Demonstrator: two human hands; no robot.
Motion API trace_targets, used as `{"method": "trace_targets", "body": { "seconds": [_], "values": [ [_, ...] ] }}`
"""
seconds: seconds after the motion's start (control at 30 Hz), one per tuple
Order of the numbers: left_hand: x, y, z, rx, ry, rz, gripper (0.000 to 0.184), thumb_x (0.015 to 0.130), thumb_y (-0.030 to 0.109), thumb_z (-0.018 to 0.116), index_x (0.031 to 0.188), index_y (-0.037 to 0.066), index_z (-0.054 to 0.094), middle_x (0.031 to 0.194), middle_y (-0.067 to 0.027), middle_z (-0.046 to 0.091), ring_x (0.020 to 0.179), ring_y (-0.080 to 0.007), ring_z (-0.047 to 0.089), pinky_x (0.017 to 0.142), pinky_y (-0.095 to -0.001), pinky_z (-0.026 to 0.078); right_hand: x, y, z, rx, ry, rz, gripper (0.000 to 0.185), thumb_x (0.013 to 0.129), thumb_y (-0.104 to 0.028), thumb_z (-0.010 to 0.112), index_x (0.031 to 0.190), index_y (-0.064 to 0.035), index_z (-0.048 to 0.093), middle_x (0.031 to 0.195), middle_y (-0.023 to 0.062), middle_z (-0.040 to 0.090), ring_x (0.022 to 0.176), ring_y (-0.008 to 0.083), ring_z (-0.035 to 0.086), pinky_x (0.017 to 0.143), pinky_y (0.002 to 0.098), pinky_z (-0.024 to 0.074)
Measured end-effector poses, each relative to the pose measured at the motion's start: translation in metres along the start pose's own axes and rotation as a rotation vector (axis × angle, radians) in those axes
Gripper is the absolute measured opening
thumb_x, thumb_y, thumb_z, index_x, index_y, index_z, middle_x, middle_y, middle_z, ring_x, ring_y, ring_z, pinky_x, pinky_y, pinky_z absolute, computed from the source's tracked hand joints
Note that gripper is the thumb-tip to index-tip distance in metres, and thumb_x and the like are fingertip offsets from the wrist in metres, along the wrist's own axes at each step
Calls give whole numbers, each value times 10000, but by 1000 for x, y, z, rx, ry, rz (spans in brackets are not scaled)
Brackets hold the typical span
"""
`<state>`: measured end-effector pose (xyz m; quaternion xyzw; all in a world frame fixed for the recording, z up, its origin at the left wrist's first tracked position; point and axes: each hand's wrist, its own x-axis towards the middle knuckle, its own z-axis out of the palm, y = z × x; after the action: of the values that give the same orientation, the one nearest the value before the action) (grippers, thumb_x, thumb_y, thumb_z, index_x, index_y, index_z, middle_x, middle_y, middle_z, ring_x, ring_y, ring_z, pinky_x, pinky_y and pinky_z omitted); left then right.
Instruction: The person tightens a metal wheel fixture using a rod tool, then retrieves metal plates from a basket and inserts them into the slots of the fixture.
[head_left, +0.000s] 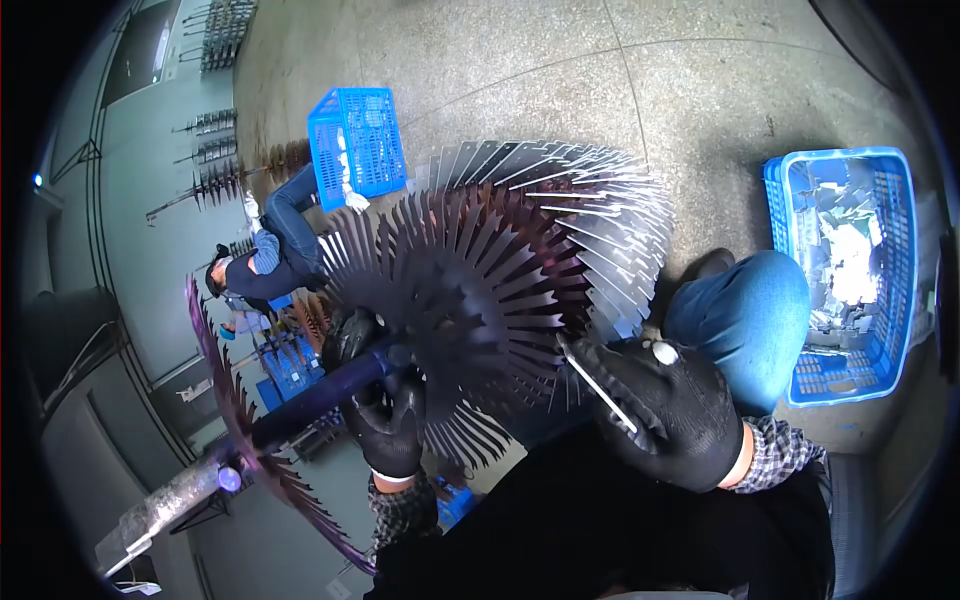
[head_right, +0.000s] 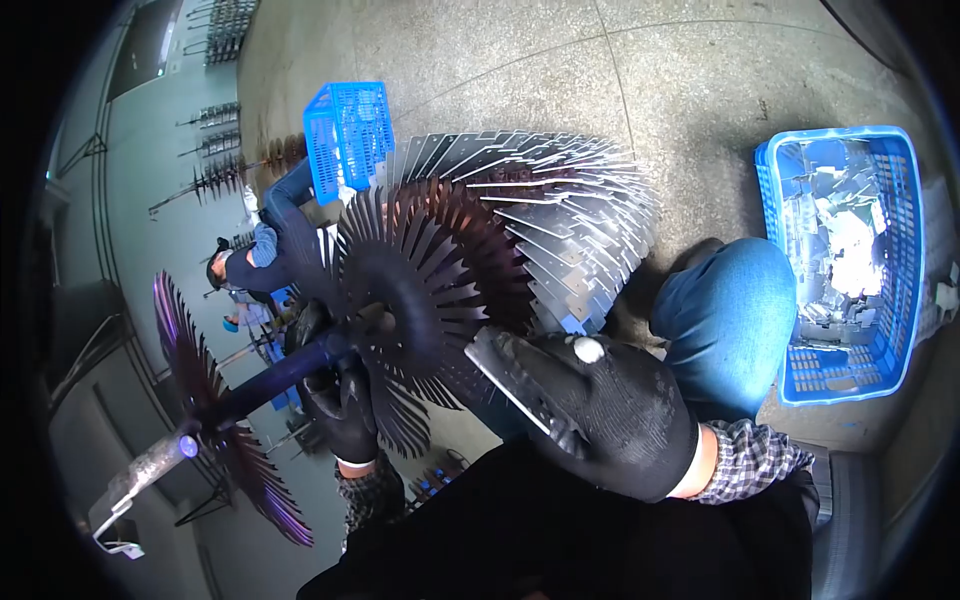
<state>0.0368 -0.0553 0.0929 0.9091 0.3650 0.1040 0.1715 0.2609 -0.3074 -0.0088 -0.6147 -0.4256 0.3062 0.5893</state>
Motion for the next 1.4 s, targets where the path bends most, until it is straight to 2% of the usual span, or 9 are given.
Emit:
{"method": "trace_targets", "body": {
  "seconds": [0.27,0.43,0.57,0.77,0.9,0.93,1.07,1.23,1.4],
  "values": [
    [11,27,9,-124,11,62,573,1008,12,599,1576,21,526,1572,-164,607,1352,-302,625,1179,-382,447,-2,-21,18,-127,184,7,561,884,-35,747,1439,-44,660,1149,161,732,900,325,689,811,412,556],
    [15,-5,12,983,365,562,594,1025,70,639,1603,61,504,1490,-193,643,1280,-324,651,1138,-447,493,-6,-24,34,-269,300,-27,488,910,-41,711,1398,-63,691,1083,148,729,852,309,673,777,402,542],
    [13,-28,18,1915,640,830,615,1038,116,671,1625,93,487,1424,-215,671,1222,-342,672,1105,-500,530,-5,-26,43,-355,385,2,442,918,-103,719,1360,-91,715,955,137,721,814,299,679,736,398,548],
    [7,-44,33,1630,806,781,584,1089,189,622,1649,137,468,1392,-287,670,1128,-370,703,935,-510,624,-2,-32,49,-457,372,66,351,900,-76,722,1249,-47,750,977,131,730,788,284,660,736,378,531],
    [14,-66,44,1404,681,852,572,1105,244,562,1661,154,464,1394,-337,658,1092,-396,726,815,-454,657,-1,-29,52,-524,426,55,301,911,-92,711,1203,-31,749,946,122,731,757,268,649,719,371,525],
    [14,-67,43,1399,688,838,572,1105,244,562,1661,154,464,1394,-337,658,1092,-396,726,815,-454,657,-2,-29,52,-535,419,47,301,911,-92,711,1203,-31,749,946,122,731,757,268,649,719,371,525],
    [16,-63,43,1110,697,889,465,999,199,643,1400,-32,687,1327,-265,712,1141,-375,729,1006,-509,615,-2,-29,51,-540,425,73,236,936,-109,697,1153,-33,749,909,103,737,724,236,628,696,352,512],
    [29,-84,51,1091,652,956,589,1044,248,572,1610,91,521,1453,-295,651,1167,-373,733,889,-419,641,-4,-28,51,-543,419,72,191,956,-131,692,1112,-36,749,882,84,739,713,209,612,680,333,502],
    [32,-103,75,1049,571,909,583,1003,210,585,1567,66,564,1493,-270,638,1181,-346,732,915,-412,629,-5,-28,55,-536,453,90,183,960,-136,701,1108,-41,750,870,72,738,714,197,604,686,322,499]
  ]
}}
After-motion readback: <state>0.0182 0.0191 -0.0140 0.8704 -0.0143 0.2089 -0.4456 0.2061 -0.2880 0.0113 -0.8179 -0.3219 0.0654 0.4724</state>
